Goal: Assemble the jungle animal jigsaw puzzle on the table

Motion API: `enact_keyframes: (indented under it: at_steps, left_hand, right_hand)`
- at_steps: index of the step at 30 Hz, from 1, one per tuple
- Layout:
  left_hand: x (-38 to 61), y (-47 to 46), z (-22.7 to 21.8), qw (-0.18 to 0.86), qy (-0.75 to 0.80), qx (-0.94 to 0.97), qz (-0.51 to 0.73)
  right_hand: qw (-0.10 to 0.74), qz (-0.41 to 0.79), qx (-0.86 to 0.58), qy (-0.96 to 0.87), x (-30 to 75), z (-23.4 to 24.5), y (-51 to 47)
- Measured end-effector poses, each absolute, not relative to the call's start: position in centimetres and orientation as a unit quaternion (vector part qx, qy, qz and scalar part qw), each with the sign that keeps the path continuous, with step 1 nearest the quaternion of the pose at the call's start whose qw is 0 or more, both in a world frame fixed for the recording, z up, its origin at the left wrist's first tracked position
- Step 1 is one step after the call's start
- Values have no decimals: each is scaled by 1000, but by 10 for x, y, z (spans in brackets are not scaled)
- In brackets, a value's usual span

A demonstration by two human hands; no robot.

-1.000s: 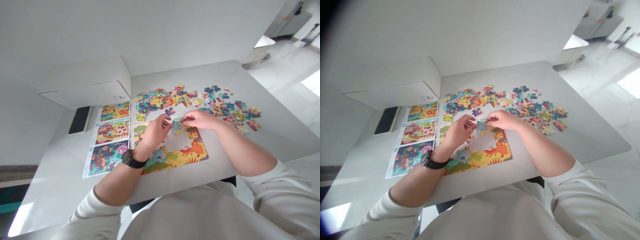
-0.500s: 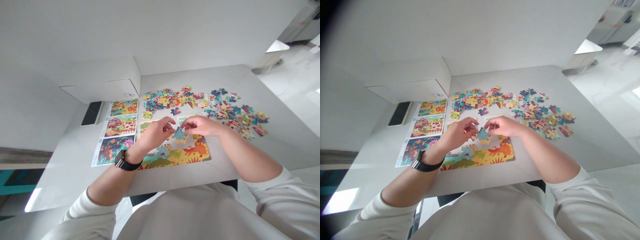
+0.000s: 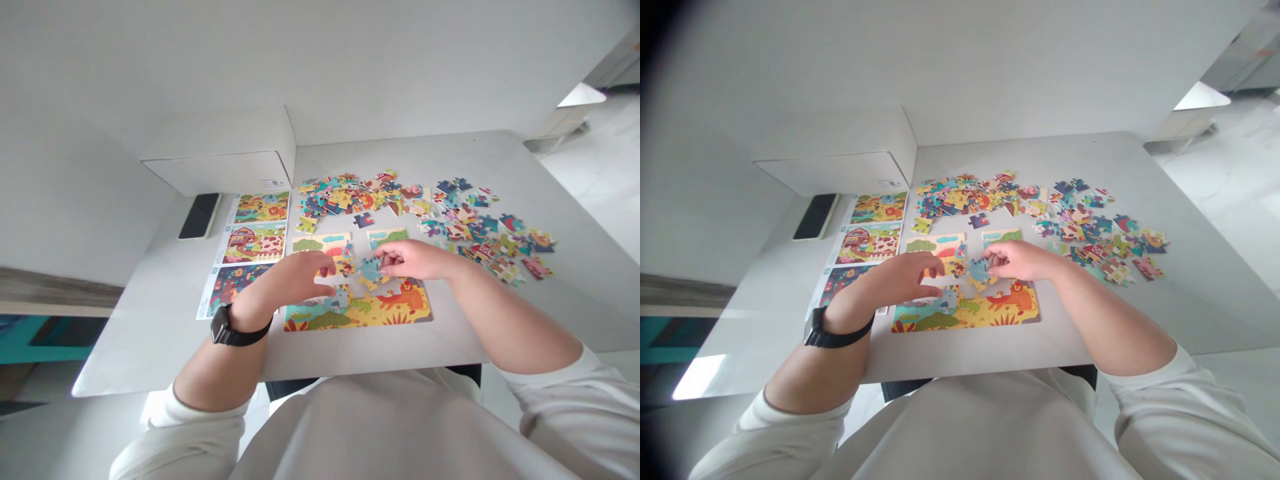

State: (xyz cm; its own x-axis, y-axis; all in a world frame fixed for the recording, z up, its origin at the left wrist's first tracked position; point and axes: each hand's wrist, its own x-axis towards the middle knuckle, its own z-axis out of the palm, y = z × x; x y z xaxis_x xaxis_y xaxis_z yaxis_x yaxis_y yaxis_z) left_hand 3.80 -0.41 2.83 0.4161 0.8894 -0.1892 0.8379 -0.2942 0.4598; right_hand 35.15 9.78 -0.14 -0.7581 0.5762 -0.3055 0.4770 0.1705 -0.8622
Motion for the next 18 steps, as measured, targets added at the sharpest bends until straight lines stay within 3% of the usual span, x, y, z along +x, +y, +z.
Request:
enact_keyframes:
  at_steps: [7, 18]
  left_hand:
    - [61, -18, 22, 239, 525, 816, -28]
    - [52, -8, 30, 336, 471, 814, 53]
  right_hand:
    - [49, 544, -352, -760, 351, -3, 99]
    - [48, 533, -352, -768, 357, -7, 107]
